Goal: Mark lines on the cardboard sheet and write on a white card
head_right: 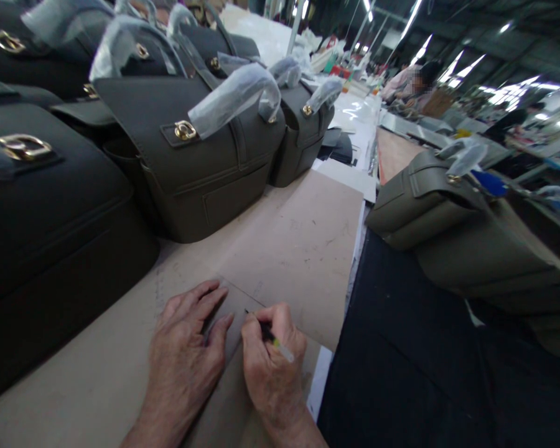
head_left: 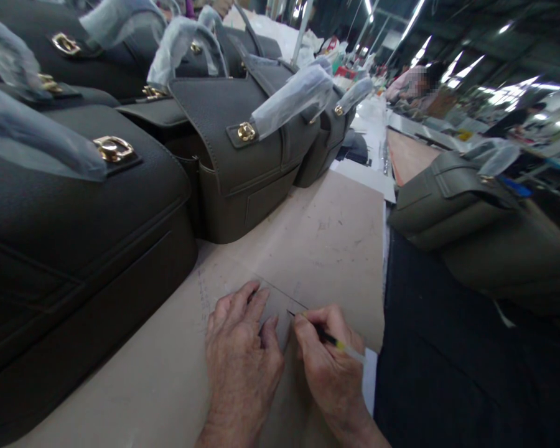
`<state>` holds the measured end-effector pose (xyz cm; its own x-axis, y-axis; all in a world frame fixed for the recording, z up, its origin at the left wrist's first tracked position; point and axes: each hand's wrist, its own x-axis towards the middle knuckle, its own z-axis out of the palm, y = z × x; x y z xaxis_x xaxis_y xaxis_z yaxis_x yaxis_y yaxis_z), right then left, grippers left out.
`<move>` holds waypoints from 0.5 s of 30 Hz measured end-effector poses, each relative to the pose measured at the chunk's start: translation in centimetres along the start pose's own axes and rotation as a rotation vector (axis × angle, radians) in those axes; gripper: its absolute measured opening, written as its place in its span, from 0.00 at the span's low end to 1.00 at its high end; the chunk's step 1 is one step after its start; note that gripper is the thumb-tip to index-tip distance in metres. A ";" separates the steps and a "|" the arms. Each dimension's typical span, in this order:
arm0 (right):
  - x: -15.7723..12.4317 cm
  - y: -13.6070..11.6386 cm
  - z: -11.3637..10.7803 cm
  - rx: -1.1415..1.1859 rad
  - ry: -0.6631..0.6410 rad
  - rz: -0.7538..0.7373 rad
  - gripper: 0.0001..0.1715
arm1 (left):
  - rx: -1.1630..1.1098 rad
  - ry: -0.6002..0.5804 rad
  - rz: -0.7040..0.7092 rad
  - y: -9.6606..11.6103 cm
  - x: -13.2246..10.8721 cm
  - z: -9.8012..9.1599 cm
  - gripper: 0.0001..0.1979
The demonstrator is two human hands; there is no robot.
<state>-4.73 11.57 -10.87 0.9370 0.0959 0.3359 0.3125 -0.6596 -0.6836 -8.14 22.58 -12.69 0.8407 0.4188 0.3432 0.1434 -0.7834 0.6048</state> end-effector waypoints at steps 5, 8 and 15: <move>-0.2 0.3 0.1 -0.005 0.030 0.054 0.10 | 0.022 0.007 0.045 -0.7 -0.1 0.2 0.15; -0.4 0.4 0.2 -0.015 0.059 0.108 0.10 | 0.017 0.006 0.060 -0.9 -0.1 0.3 0.15; -0.4 0.3 0.2 -0.026 0.047 0.147 0.10 | 0.013 -0.001 0.019 -0.1 0.0 0.0 0.14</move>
<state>-4.97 11.45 -11.36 0.9639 -0.0376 0.2637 0.1679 -0.6828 -0.7110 -8.20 22.63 -12.75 0.8441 0.4030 0.3537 0.1337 -0.7970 0.5890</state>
